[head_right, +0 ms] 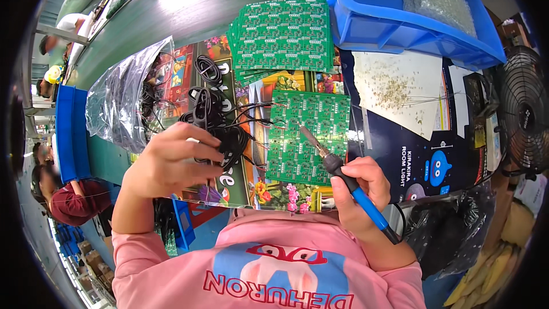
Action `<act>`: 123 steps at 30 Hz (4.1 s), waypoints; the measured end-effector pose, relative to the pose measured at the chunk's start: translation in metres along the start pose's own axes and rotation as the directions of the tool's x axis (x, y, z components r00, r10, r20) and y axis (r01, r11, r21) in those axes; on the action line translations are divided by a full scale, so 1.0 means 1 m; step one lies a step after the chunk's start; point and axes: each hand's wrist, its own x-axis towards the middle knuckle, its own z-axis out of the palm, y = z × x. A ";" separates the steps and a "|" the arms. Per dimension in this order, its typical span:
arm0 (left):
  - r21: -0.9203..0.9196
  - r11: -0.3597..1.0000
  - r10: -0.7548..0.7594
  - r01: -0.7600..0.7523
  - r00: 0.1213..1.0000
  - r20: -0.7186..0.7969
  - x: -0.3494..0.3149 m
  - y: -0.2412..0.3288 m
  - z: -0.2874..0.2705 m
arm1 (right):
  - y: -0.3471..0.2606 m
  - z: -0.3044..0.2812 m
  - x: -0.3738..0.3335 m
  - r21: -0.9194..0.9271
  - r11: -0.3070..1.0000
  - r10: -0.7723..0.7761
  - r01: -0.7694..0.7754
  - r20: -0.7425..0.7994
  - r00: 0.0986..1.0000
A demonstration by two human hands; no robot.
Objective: The person attaches cables to a circuit board panel by positioning the wire ends on the board and soldering them using a soldering iron.
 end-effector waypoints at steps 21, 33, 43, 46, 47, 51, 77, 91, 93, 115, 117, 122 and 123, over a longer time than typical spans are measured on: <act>-0.367 0.900 -0.260 0.235 0.965 -0.020 0.051 -0.018 0.073 | -0.003 0.011 0.017 0.012 0.975 -0.222 0.222 0.085 0.971; -0.626 0.609 -0.501 0.487 0.848 0.172 0.048 -0.010 0.064 | 0.008 0.053 0.034 -0.120 0.960 -0.262 0.252 -0.075 0.962; -0.539 0.755 -0.438 0.374 0.899 0.010 0.053 -0.010 0.070 | 0.002 0.052 0.038 -0.152 0.946 -0.284 0.286 0.039 0.958; -0.556 0.724 -0.464 0.408 0.885 0.045 0.054 -0.009 0.070 | 0.002 0.051 0.038 -0.142 0.950 -0.275 0.279 0.042 0.960; -0.561 0.726 -0.458 0.397 0.888 0.036 0.053 -0.010 0.072 | 0.002 0.052 0.038 -0.142 0.950 -0.276 0.279 0.041 0.960; -0.565 0.734 -0.443 0.376 0.896 0.021 0.053 -0.010 0.073 | 0.001 0.051 0.037 -0.130 0.957 -0.256 0.258 0.033 0.966; -0.456 0.830 -0.401 0.322 0.912 -0.085 0.055 -0.010 0.079 | -0.001 0.049 0.036 -0.004 0.959 -0.281 0.284 0.125 0.952; -0.471 0.825 -0.395 0.313 0.915 -0.083 0.056 -0.008 0.076 | 0.004 0.050 0.034 -0.057 0.986 -0.153 0.155 0.043 0.987; -0.448 0.846 -0.366 0.289 0.926 -0.093 0.056 -0.010 0.077 | 0.006 0.052 0.035 -0.074 0.982 -0.172 0.173 0.025 0.985; -0.148 0.915 -0.385 0.375 0.922 -0.045 0.055 -0.006 0.074 | -0.011 0.005 0.015 -0.384 0.823 -0.361 0.418 0.214 0.908; -0.161 0.907 -0.403 0.390 0.914 -0.053 0.056 0.001 0.065 | -0.011 -0.001 0.009 -0.408 0.808 -0.381 0.426 0.191 0.905; -0.090 0.915 -0.397 0.394 0.918 -0.020 0.053 -0.004 0.070 | -0.009 -0.006 0.001 -0.327 0.899 -0.249 0.291 0.164 0.955; -0.091 0.913 -0.401 0.397 0.916 -0.021 0.053 -0.005 0.072 | -0.006 -0.006 0.000 -0.281 0.928 -0.211 0.243 0.141 0.967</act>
